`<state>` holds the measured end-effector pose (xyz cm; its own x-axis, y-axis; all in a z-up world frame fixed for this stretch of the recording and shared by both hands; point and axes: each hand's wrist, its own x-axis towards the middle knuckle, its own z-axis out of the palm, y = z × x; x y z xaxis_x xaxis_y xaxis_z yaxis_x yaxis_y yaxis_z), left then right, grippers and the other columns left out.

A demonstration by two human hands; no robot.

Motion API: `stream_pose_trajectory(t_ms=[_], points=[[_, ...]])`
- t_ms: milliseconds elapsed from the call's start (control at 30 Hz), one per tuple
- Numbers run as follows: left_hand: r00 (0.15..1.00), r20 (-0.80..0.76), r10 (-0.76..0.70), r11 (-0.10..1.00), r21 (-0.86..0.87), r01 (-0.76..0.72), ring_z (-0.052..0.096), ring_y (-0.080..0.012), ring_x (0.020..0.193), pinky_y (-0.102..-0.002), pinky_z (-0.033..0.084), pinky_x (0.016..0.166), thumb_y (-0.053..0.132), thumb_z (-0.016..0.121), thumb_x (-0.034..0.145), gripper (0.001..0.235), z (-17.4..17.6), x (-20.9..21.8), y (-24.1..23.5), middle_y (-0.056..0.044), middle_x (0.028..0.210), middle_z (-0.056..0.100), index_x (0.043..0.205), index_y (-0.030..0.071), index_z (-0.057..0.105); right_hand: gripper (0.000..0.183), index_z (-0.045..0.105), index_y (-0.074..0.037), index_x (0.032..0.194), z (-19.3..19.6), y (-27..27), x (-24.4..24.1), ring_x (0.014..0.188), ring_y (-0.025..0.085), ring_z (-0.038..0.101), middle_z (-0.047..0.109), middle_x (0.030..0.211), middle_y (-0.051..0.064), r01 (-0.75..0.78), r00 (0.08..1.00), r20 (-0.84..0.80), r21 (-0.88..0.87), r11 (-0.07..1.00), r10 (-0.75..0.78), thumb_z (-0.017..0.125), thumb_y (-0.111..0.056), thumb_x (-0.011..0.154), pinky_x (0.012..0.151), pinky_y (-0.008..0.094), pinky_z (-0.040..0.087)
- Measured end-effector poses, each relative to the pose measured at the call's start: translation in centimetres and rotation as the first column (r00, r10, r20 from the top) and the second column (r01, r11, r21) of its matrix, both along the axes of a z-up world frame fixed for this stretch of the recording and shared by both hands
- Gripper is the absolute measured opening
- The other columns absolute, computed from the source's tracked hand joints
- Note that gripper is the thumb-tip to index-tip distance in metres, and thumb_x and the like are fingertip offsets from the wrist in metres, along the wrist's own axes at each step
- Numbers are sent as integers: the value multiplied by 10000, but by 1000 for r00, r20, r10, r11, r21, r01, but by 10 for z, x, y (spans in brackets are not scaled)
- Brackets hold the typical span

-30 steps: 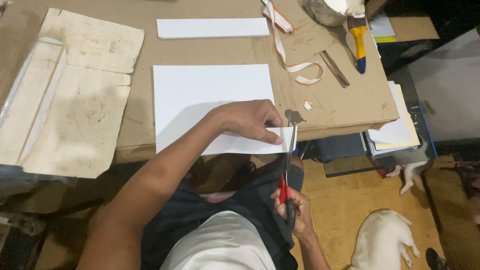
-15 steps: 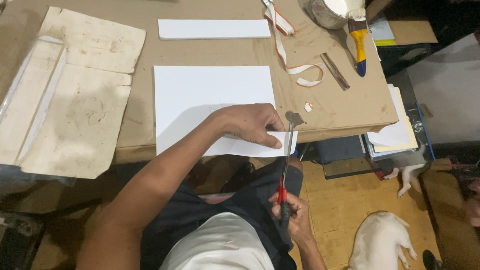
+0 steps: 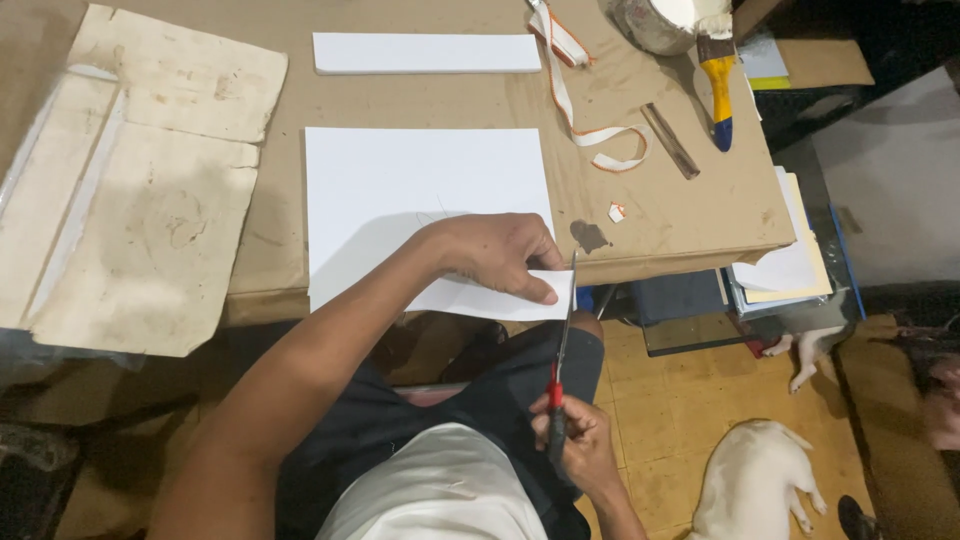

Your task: Assembling a folder cover by cutting and applying double-sided tape, peeling the backing, applying glue with a brush, and folding the paper.

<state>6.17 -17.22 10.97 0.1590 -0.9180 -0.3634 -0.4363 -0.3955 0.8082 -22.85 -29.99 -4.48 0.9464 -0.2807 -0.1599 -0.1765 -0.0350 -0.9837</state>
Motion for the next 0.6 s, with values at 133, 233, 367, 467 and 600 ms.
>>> stream_pose_trajectory(t_ms=[133, 233, 367, 467, 600], points=[[991, 114, -76, 990, -106, 88, 371, -118, 591, -307, 277, 586, 255, 718, 914, 269, -10, 2, 23, 40, 633, 442, 714, 99, 627, 159, 786, -3, 916, -20, -5, -20, 544, 160, 679, 734, 701, 64, -48, 997, -63, -10, 999, 47, 704, -86, 808, 544, 292, 593], [994, 101, -28, 988, -149, 43, 718, -112, 875, -272, 501, 753, 279, 719, 858, 227, 9, 3, 58, 37, 999, 815, 1023, 143, 794, 215, 832, 1, 958, -22, -34, -23, 626, 152, 758, 813, 792, 84, -17, 999, -44, -93, 996, 13, 845, -119, 780, 616, 278, 647], [972, 161, 171, 940, -323, -112, 609, -135, 739, -304, 442, 634, 298, 700, 887, 254, 59, -13, 105, 17, 952, 787, 1044, 127, 804, 192, 632, -151, 969, 28, -110, 14, 749, 131, 671, 719, 849, 41, 261, 965, 99, -406, 876, -242, 744, -15, 892, 674, 255, 548], [965, 85, 248, 813, -560, -159, 495, -58, 531, -229, 351, 461, 182, 753, 908, 117, 83, -34, 131, 37, 734, 727, 959, 82, 786, 178, 689, -158, 971, 56, -187, 57, 822, 165, 567, 645, 879, 29, 293, 951, 208, -842, 453, -228, 818, -129, 852, 709, 307, 459], [961, 158, 227, 716, -696, -55, 644, -116, 631, -238, 450, 533, 232, 687, 954, 190, 71, -61, 151, -44, 826, 742, 976, 52, 744, 264, 779, -233, 948, 73, -267, 151, 915, 385, 717, 768, 930, 124, -107, 891, -200, -965, 239, -407, 738, -389, 740, 745, 468, 504]])
